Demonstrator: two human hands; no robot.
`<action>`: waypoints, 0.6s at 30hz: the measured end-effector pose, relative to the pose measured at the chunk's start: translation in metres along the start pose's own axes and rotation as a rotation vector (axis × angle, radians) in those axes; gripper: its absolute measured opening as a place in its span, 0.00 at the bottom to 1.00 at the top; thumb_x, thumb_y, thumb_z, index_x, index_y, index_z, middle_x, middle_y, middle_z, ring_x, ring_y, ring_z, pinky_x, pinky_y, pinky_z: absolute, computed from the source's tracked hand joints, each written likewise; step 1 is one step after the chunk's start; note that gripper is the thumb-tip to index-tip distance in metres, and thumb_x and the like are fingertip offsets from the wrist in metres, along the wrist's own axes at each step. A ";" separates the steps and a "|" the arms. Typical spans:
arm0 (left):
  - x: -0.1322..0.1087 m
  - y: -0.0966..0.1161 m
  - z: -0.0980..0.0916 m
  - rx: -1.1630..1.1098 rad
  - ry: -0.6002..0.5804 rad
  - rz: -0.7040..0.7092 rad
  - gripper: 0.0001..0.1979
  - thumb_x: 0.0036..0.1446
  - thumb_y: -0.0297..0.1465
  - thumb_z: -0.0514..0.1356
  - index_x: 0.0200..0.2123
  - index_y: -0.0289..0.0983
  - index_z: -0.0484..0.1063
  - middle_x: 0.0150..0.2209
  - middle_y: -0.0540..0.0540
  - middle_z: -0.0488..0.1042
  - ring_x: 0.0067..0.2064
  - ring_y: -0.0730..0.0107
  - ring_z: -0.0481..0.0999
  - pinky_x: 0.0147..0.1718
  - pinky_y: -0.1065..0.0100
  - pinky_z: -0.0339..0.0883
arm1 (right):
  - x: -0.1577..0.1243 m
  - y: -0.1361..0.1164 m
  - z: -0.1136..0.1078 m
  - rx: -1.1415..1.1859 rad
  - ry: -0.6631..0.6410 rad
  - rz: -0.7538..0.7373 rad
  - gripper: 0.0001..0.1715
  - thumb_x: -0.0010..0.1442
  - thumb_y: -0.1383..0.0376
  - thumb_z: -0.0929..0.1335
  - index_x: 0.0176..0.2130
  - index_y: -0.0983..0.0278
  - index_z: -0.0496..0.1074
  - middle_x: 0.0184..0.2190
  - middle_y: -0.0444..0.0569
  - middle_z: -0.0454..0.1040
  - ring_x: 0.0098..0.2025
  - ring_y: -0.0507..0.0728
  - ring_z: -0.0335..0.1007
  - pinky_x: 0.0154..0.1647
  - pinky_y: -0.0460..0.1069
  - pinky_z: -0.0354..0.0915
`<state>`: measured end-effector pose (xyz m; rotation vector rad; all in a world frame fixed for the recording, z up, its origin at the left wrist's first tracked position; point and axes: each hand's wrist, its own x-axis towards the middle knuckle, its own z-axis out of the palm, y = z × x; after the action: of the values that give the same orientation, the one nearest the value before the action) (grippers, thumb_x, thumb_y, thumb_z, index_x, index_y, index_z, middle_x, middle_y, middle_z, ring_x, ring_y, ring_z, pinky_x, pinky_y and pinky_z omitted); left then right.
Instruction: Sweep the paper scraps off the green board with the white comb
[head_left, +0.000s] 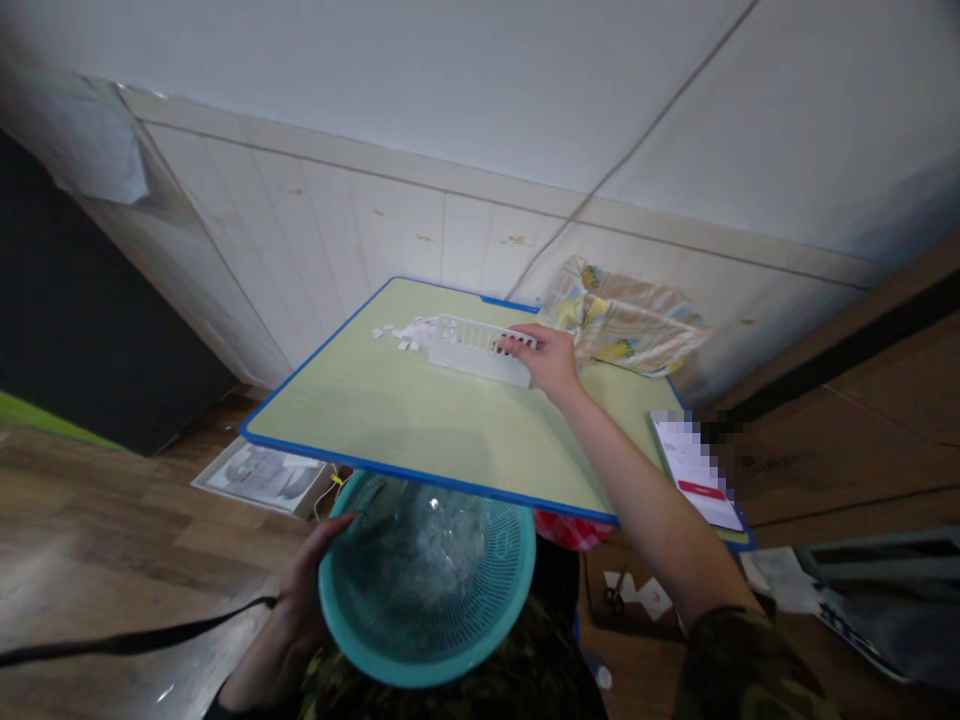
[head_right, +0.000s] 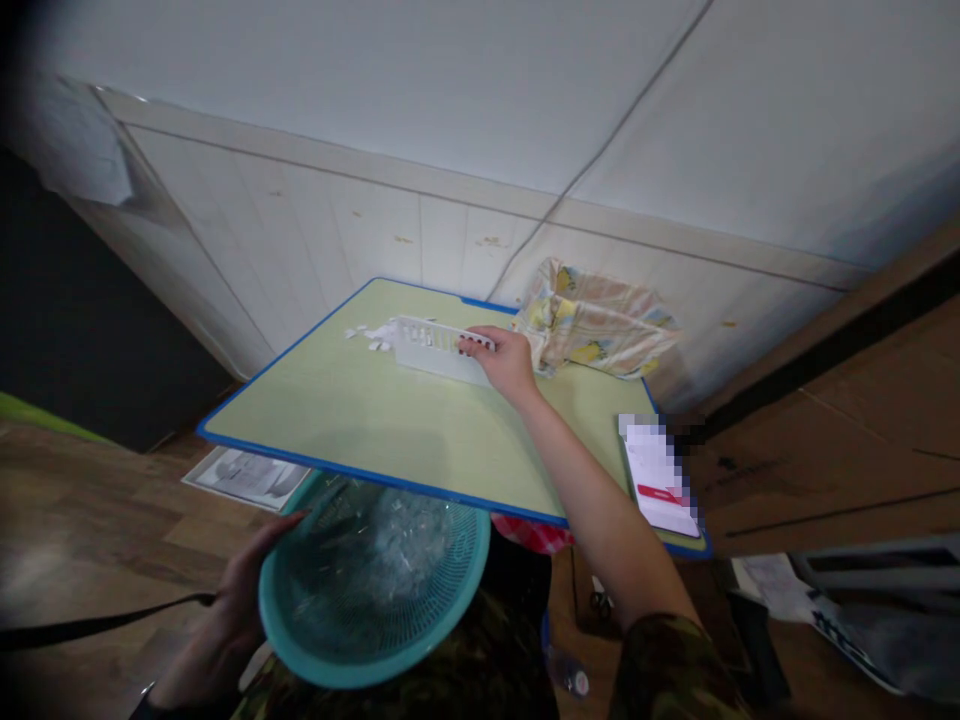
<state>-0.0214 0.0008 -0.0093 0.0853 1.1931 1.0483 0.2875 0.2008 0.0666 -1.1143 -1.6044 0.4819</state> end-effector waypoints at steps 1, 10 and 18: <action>0.001 -0.001 0.000 -0.010 -0.003 -0.004 0.08 0.57 0.23 0.60 0.29 0.35 0.80 0.22 0.42 0.84 0.26 0.52 0.85 0.29 0.59 0.81 | -0.001 0.000 -0.001 -0.002 0.004 -0.001 0.16 0.53 0.54 0.75 0.38 0.62 0.83 0.34 0.48 0.83 0.36 0.58 0.77 0.38 0.51 0.69; -0.006 -0.015 0.004 -0.045 -0.022 0.008 0.05 0.53 0.23 0.63 0.30 0.36 0.80 0.22 0.44 0.83 0.26 0.51 0.85 0.32 0.57 0.81 | -0.002 0.004 -0.017 -0.092 -0.147 -0.023 0.18 0.53 0.57 0.75 0.42 0.63 0.81 0.36 0.48 0.82 0.36 0.57 0.75 0.36 0.49 0.67; -0.007 -0.015 0.000 -0.016 -0.085 -0.017 0.05 0.55 0.26 0.64 0.29 0.33 0.80 0.25 0.39 0.84 0.26 0.52 0.84 0.31 0.58 0.79 | 0.002 0.015 -0.016 -0.164 -0.049 -0.040 0.15 0.54 0.60 0.73 0.41 0.63 0.81 0.35 0.48 0.81 0.35 0.58 0.75 0.37 0.50 0.66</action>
<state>-0.0121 -0.0122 -0.0127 0.1063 1.1069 1.0293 0.3083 0.2056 0.0617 -1.1977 -1.7304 0.3584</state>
